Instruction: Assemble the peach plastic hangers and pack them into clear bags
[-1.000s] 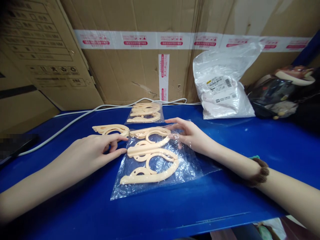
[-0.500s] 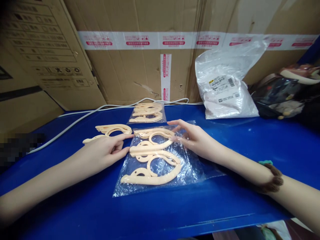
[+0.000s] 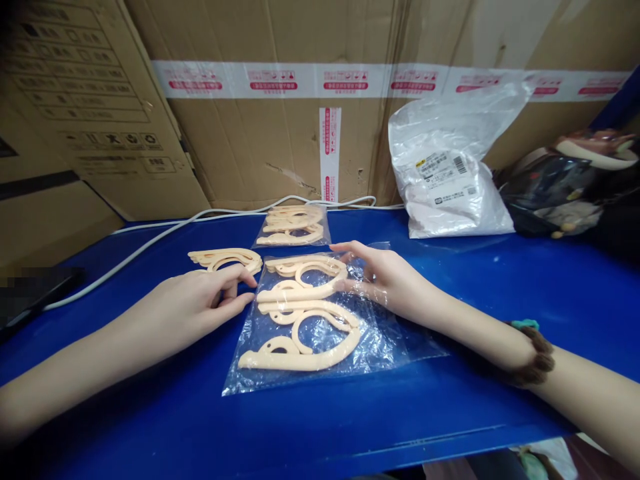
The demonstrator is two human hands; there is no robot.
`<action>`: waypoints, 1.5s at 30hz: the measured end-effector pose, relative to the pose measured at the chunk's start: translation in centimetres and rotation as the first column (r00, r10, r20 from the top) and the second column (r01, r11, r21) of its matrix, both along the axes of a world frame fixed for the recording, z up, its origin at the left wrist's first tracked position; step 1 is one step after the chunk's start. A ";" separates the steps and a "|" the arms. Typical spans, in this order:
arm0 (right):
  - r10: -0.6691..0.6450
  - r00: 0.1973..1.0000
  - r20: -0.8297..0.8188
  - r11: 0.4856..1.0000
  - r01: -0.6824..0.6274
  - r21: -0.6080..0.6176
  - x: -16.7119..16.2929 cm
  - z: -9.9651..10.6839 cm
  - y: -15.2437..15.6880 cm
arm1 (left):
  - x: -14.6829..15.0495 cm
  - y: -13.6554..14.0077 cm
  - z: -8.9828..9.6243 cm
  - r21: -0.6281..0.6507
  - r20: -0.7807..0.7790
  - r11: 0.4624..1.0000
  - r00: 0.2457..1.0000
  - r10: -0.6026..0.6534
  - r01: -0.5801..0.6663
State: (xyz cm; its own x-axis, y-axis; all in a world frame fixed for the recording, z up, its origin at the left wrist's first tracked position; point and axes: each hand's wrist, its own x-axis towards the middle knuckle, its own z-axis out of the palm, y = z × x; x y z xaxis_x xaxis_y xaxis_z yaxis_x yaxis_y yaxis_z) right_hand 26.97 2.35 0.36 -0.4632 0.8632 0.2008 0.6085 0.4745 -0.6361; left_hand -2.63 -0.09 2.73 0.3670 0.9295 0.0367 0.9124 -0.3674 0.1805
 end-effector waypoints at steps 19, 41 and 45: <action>-0.014 0.996 0.088 0.996 0.006 0.089 -0.5 0.0 0.0 | 0.1 0.0 0.2 -0.032 0.116 0.999 0.993 -0.013 0.017; -0.011 0.963 0.270 0.999 0.001 0.037 0.2 1.5 -0.9 | -0.4 0.3 0.6 -0.233 0.150 0.973 0.988 0.036 0.000; 0.031 0.946 0.321 1.000 -0.029 -0.011 0.8 2.3 -1.6 | -0.5 0.4 0.3 -0.302 0.212 0.953 0.976 0.045 0.022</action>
